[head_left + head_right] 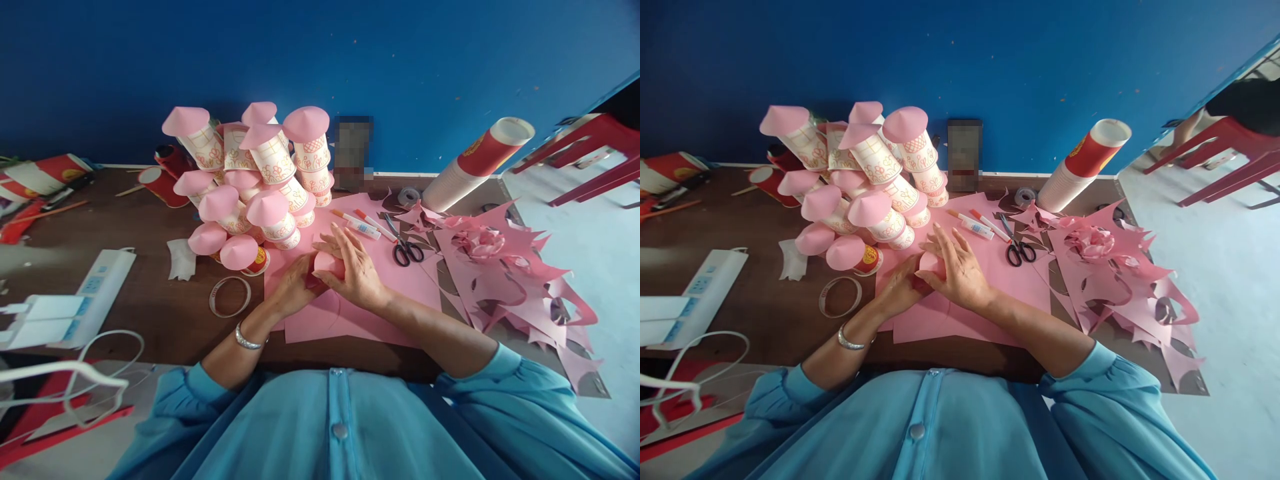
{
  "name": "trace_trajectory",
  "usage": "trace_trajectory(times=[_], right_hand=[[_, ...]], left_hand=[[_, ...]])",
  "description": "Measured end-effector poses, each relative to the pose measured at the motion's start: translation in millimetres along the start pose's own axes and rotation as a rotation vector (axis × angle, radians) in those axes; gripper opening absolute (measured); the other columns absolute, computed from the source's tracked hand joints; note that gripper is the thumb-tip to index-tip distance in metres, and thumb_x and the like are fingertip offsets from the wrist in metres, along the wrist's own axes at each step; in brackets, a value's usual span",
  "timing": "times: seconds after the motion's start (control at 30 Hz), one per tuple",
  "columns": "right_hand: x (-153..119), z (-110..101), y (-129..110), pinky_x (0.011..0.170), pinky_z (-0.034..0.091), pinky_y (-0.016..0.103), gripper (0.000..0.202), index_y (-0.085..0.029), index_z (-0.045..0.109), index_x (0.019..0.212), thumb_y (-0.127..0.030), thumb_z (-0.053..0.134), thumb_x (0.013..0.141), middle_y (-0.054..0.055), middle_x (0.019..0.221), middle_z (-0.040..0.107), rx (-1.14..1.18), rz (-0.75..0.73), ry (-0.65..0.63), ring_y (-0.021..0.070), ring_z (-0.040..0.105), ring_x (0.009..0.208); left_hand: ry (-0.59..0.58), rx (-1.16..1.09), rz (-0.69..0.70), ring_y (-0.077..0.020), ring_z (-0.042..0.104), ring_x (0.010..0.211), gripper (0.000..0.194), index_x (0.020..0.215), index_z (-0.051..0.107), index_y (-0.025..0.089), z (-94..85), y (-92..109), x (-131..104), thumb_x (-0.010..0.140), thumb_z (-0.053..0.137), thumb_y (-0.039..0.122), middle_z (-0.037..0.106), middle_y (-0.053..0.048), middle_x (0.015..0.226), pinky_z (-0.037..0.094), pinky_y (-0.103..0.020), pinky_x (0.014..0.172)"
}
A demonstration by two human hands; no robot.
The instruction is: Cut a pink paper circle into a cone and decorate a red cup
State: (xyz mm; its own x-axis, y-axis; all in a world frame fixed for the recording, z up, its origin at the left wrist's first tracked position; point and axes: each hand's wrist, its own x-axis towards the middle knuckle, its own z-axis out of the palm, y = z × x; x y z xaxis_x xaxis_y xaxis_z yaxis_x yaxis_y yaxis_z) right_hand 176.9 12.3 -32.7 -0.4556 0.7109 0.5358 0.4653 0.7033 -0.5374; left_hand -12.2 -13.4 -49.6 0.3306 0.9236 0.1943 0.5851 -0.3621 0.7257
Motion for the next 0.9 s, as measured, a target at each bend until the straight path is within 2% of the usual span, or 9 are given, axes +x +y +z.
trace_trajectory(times=[0.13, 0.23, 0.33, 0.47, 0.67, 0.83, 0.9], right_hand=[[1.3, -5.8, -1.4, 0.126, 0.035, 0.063, 0.084, -0.018, 0.009, 0.167, -0.055, 0.052, 0.105, 0.014, 0.134, 0.075, 0.016, 0.011, -0.025, 0.0312, 0.062, 0.139], [1.2, -8.4, -0.6, 0.128, 0.033, 0.063, 0.082, -0.018, 0.01, 0.167, -0.053, 0.051, 0.105, 0.013, 0.128, 0.077, 0.021, -0.007, -0.025, 0.0308, 0.066, 0.135], [0.9, -8.8, 0.2, 0.126, 0.036, 0.062, 0.083, -0.018, 0.01, 0.167, -0.048, 0.056, 0.105, 0.011, 0.122, 0.08, 0.021, -0.05, 0.014, 0.0298, 0.069, 0.13], [1.2, -8.4, -0.7, 0.126, 0.038, 0.06, 0.084, -0.02, 0.013, 0.167, -0.043, 0.062, 0.103, 0.011, 0.127, 0.078, 0.036, -0.066, 0.048, 0.0285, 0.068, 0.132], [1.6, -8.4, -1.8, 0.126, 0.035, 0.064, 0.084, -0.021, 0.011, 0.168, -0.045, 0.059, 0.104, 0.012, 0.128, 0.077, -0.001, -0.08, -0.022, 0.0315, 0.068, 0.131], [6.2, -24.1, -4.5, 0.124, 0.038, 0.065, 0.079, -0.026, 0.02, 0.166, -0.047, 0.061, 0.102, 0.012, 0.138, 0.071, 0.061, -0.061, 0.054, 0.0325, 0.065, 0.134], [7.2, -31.1, -1.9, 0.121, 0.042, 0.065, 0.075, -0.029, 0.024, 0.165, -0.044, 0.063, 0.102, 0.012, 0.139, 0.07, 0.096, -0.003, 0.095, 0.0324, 0.065, 0.133]], left_hand=[[-0.009, 0.005, -0.008, -0.032, 0.071, 0.119, 0.051, 0.135, 0.057, 0.022, -0.6, 0.5, -0.4, 0.091, 0.072, 0.042, 0.073, -0.01, 0.13, 0.063, -0.051, 0.095], [0.01, -0.013, 0.012, -0.0331, 0.07, 0.12, 0.051, 0.135, 0.058, 0.025, 1.6, -3.1, -1.1, 0.091, 0.072, 0.048, 0.072, -0.007, 0.131, 0.063, -0.054, 0.096], [0.019, -0.01, 0.025, -0.0326, 0.07, 0.123, 0.05, 0.134, 0.056, 0.02, 3.4, -6.3, -1.3, 0.09, 0.072, 0.039, 0.071, -0.013, 0.133, 0.062, -0.055, 0.099], [0.02, 0.005, 0.062, -0.0316, 0.071, 0.121, 0.052, 0.133, 0.055, 0.019, 3.8, -7.4, -0.9, 0.087, 0.075, 0.031, 0.072, -0.015, 0.13, 0.062, -0.05, 0.097], [0.044, 0.004, 0.106, -0.0307, 0.071, 0.12, 0.055, 0.134, 0.055, 0.018, 3.9, -6.5, 0.1, 0.084, 0.076, 0.021, 0.072, -0.015, 0.13, 0.062, -0.048, 0.098], [0.019, 0.028, 0.059, -0.031, 0.072, 0.12, 0.063, 0.139, 0.053, 0.019, 2.4, -2.4, 1.2, 0.082, 0.079, 0.02, 0.072, -0.015, 0.131, 0.063, -0.046, 0.096], [0.017, 0.035, 0.025, -0.0316, 0.072, 0.119, 0.064, 0.138, 0.054, 0.019, 2.9, -2.3, 0.8, 0.081, 0.081, 0.022, 0.073, -0.015, 0.131, 0.062, -0.047, 0.097]])
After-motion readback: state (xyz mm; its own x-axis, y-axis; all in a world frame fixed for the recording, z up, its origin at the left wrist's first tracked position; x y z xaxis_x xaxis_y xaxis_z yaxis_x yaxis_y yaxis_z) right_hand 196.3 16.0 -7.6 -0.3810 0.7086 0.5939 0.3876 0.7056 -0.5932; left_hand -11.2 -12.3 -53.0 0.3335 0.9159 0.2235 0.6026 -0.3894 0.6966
